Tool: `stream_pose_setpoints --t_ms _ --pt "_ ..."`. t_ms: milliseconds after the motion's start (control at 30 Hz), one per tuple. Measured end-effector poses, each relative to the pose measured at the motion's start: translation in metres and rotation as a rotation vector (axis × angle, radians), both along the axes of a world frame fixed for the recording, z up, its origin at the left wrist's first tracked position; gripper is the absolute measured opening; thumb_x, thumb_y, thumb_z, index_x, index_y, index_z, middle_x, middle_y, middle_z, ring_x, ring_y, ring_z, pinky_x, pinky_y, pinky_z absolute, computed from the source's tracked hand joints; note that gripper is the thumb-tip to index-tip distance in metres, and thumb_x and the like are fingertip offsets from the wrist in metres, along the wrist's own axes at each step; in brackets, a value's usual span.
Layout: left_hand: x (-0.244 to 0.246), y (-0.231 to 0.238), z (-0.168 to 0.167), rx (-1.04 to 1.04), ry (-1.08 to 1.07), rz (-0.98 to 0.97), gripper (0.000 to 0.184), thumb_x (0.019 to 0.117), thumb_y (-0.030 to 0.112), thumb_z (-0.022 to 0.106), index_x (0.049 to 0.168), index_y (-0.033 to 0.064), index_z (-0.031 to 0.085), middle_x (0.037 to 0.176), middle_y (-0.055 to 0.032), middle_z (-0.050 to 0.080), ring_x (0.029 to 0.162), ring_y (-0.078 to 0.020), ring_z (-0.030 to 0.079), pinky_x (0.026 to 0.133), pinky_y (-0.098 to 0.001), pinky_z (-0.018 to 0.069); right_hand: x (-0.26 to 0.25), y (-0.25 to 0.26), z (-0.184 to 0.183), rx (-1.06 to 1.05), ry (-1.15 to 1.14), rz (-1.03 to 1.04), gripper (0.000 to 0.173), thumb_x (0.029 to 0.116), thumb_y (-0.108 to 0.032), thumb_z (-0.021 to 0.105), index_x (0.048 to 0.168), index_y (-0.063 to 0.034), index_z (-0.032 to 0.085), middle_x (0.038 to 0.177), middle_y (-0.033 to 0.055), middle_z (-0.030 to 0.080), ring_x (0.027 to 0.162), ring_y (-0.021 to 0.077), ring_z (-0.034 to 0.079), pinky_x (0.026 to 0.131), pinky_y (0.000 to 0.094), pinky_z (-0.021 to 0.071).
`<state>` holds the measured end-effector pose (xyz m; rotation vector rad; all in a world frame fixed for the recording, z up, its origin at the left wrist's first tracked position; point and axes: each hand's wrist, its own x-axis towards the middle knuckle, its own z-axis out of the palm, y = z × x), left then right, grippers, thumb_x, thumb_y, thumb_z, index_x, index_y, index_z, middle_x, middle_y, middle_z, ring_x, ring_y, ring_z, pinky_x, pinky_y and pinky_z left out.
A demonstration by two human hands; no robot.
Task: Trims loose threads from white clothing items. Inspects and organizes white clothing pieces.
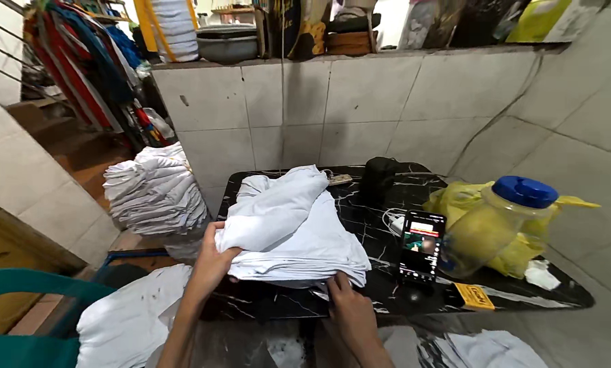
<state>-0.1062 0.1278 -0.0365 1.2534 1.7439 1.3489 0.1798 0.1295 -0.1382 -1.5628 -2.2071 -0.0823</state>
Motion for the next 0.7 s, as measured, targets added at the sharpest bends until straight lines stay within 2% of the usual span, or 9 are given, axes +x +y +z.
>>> stream_pose_setpoints --t_ms 67,100,167,267,367,433,567,633,700 --pt "-0.004 0.001 0.005 -0.022 0.107 0.024 0.059 0.0832 -0.001 0.079 0.135 0.0122 0.053 0.100 -0.0147 0.070 0.066 -0.0235 0.070 0.052 -0.0402 0.0598 0.011 0.001 0.007 -0.074 -0.063 0.001 0.045 0.0702 0.003 0.083 0.114 0.0004 0.073 0.127 0.0246 0.066 0.066 0.0390 0.072 0.055 0.0548 0.0583" --pt "-0.007 0.000 0.005 -0.036 0.196 0.041 0.059 0.0816 0.002 0.082 0.133 0.0133 0.055 0.098 -0.0147 0.070 0.068 -0.0252 0.070 0.055 -0.0442 0.0600 0.021 0.001 0.009 -0.087 -0.076 -0.003 0.044 0.0705 0.003 0.083 0.114 0.0009 0.072 0.127 0.0249 0.066 0.066 0.0396 0.071 0.055 0.0562 0.0579" --pt "-0.010 -0.007 -0.006 -0.076 0.357 0.060 0.061 0.0803 0.012 0.085 0.134 0.0137 0.056 0.099 -0.0160 0.071 0.085 -0.0315 0.071 0.074 -0.0567 0.0582 0.043 0.004 0.007 -0.070 -0.085 -0.022 0.040 0.0717 0.003 0.081 0.110 -0.0007 0.072 0.121 0.0245 0.068 0.062 0.0396 0.070 0.052 0.0574 0.0569" --pt "0.005 -0.029 -0.041 -0.158 0.442 0.054 0.066 0.0836 0.029 0.082 0.141 0.0123 0.053 0.103 -0.0191 0.072 0.097 -0.0381 0.071 0.085 -0.0637 0.0554 0.070 0.014 -0.001 0.034 -0.063 -0.043 0.035 0.0714 0.005 0.078 0.106 -0.0030 0.073 0.111 0.0236 0.070 0.059 0.0393 0.069 0.048 0.0576 0.0547" --pt "0.029 -0.051 -0.071 -0.147 0.439 0.091 0.066 0.0820 0.035 0.080 0.139 0.0121 0.054 0.096 -0.0130 0.074 0.090 -0.0316 0.074 0.078 -0.0571 0.0581 0.089 0.018 -0.011 0.110 -0.019 0.030 0.044 0.0640 0.007 0.081 0.105 -0.0074 0.075 0.111 0.0209 0.072 0.057 0.0383 0.068 0.046 0.0569 0.0539" --pt "0.039 -0.062 -0.083 -0.130 0.378 0.084 0.069 0.0828 0.034 0.080 0.141 0.0116 0.051 0.099 -0.0102 0.074 0.090 -0.0258 0.074 0.079 -0.0517 0.0598 0.097 0.012 -0.015 0.098 0.023 0.084 0.049 0.0614 0.009 0.078 0.107 -0.0096 0.076 0.109 0.0198 0.072 0.058 0.0385 0.069 0.046 0.0570 0.0540" --pt "0.049 -0.071 -0.088 -0.208 0.405 0.101 0.079 0.0882 0.042 0.073 0.153 0.0146 0.038 0.098 -0.0112 0.074 0.088 -0.0313 0.073 0.077 -0.0570 0.0581 0.103 -0.007 -0.017 0.037 0.114 0.069 0.052 0.0602 0.009 0.075 0.109 -0.0079 0.076 0.102 0.0216 0.069 0.059 0.0363 0.068 0.046 0.0546 0.0536" --pt "0.053 -0.071 -0.088 -0.151 0.399 0.125 0.078 0.0870 0.035 0.075 0.152 0.0112 0.039 0.102 -0.0125 0.074 0.091 -0.0306 0.073 0.079 -0.0556 0.0584 0.105 -0.011 -0.014 0.029 0.165 0.043 0.050 0.0623 0.007 0.073 0.111 -0.0055 0.075 0.104 0.0216 0.068 0.063 0.0363 0.069 0.048 0.0545 0.0544" --pt "0.055 -0.071 -0.086 -0.044 0.377 0.090 0.075 0.0858 0.020 0.076 0.149 0.0043 0.040 0.107 -0.0132 0.073 0.094 -0.0255 0.074 0.083 -0.0485 0.0603 0.101 -0.011 -0.012 0.088 0.243 -0.002 0.050 0.0655 0.004 0.068 0.115 -0.0037 0.074 0.106 0.0204 0.068 0.068 0.0353 0.070 0.050 0.0530 0.0554"
